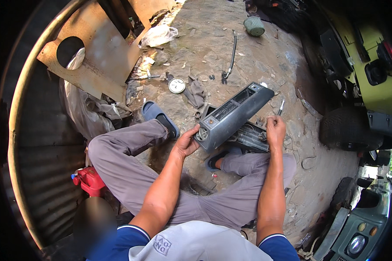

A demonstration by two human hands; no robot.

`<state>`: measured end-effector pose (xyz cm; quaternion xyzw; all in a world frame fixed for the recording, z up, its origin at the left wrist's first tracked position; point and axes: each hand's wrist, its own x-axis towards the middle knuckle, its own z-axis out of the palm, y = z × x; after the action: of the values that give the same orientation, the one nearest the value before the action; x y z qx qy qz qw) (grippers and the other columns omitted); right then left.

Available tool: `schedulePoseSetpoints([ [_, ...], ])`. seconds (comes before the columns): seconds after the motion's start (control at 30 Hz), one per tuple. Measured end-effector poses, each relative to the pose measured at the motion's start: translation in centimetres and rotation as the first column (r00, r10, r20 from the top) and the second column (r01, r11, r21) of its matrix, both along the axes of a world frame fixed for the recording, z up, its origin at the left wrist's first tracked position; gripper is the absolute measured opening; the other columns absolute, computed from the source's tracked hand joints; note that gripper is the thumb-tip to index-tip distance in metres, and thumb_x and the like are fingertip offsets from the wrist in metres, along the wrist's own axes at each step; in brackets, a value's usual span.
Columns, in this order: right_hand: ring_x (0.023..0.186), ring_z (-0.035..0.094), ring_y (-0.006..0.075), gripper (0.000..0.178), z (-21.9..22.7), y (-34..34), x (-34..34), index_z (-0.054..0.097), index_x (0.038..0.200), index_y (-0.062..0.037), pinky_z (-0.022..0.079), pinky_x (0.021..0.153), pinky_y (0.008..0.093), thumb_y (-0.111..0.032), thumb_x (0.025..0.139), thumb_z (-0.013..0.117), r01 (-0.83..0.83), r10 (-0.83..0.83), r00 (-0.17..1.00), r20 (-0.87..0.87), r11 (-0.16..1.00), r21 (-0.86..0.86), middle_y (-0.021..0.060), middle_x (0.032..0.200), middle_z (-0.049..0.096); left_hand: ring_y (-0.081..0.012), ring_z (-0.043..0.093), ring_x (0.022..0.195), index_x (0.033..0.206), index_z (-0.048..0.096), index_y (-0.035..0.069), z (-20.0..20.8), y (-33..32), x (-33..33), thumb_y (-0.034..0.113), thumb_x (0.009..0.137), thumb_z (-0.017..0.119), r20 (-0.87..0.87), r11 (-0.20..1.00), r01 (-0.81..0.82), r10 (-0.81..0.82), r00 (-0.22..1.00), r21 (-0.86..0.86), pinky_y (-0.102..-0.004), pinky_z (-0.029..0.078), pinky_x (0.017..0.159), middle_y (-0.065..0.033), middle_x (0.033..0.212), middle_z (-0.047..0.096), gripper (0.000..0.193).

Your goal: The person sits on the ground and uses a wrench to tighten or remove a small bolt on the front panel of a car air conditioning control or vent assembly, then handles a small connector piece.

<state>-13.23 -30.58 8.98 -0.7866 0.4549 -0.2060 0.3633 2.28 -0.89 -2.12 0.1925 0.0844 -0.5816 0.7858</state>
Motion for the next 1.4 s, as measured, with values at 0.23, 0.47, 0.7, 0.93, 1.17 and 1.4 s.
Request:
schedulePoseSetpoints([
  [0.23,0.071,0.064,0.0169,0.025,6.3,7.2,16.4,0.075,0.093,0.0012,0.051,0.068,0.0331,-0.023,0.090,0.073,-0.542,0.546,0.824,-0.151,0.837,0.075,0.0106,0.080,0.072,-0.0182,0.067,0.112,0.135,0.055,-0.004,-0.7,0.1,-0.1,0.024,0.102,0.063,0.027,0.998,0.061,-0.061,0.998,-0.012,-0.0332,0.053,0.100,-0.0123,0.126,0.067,0.044],
  [0.47,0.092,0.070,0.0401,0.024,-13.4,10.1,33.0,0.075,0.094,-0.0033,0.055,0.085,0.0458,-0.021,0.081,0.066,-0.742,0.753,0.517,-0.408,0.631,0.224,0.0241,0.095,0.072,-0.0209,0.058,0.127,0.148,0.041,-0.008,1.4,-0.3,0.9,0.024,0.095,0.072,0.223,0.971,0.212,-0.232,0.947,0.110,-0.0330,0.048,0.106,-0.0182,0.140,0.058,0.069],
  [0.7,0.101,0.069,0.0404,0.023,-26.8,11.9,38.1,0.076,0.099,-0.0061,0.054,0.090,0.0462,-0.020,0.083,0.066,-0.454,0.529,0.740,-0.415,0.849,0.271,0.0229,0.101,0.073,-0.0276,0.042,0.143,0.149,0.044,-0.001,2.3,-0.9,2.1,0.028,0.086,0.081,0.418,0.929,0.228,-0.338,0.843,0.292,-0.0388,0.031,0.119,-0.0192,0.150,0.050,0.079],
  [0.93,0.099,0.069,0.0425,0.026,-30.8,12.5,39.6,0.075,0.104,-0.0070,0.053,0.089,0.0485,-0.026,0.089,0.065,-0.488,0.546,0.760,-0.352,0.837,0.247,0.0242,0.103,0.072,-0.0260,0.048,0.138,0.150,0.042,-0.001,2.6,-0.7,4.7,0.014,0.086,0.077,0.464,0.868,0.341,-0.484,0.742,0.361,-0.0401,0.043,0.110,-0.0188,0.149,0.051,0.074],
  [1.17,0.103,0.067,0.0395,0.025,-31.7,11.2,42.1,0.071,0.110,-0.0107,0.054,0.087,0.0503,-0.026,0.093,0.061,-0.592,0.548,0.706,-0.448,0.804,0.050,0.0196,0.107,0.071,-0.0240,0.050,0.135,0.153,0.037,0.001,2.2,-1.4,4.6,0.009,0.088,0.077,0.342,0.907,0.329,-0.406,0.847,0.263,-0.0376,0.050,0.105,-0.0182,0.151,0.048,0.077],
  [1.4,0.097,0.066,0.0414,0.015,-33.1,11.5,41.8,0.067,0.100,-0.0077,0.054,0.082,0.0507,-0.020,0.094,0.060,-0.657,0.562,0.717,-0.413,0.743,-0.129,0.0190,0.100,0.067,-0.0239,0.051,0.134,0.152,0.038,0.000,1.5,-1.4,4.1,0.008,0.088,0.076,0.396,0.902,0.332,-0.421,0.816,0.276,-0.0377,0.049,0.105,-0.0182,0.148,0.052,0.075],
])
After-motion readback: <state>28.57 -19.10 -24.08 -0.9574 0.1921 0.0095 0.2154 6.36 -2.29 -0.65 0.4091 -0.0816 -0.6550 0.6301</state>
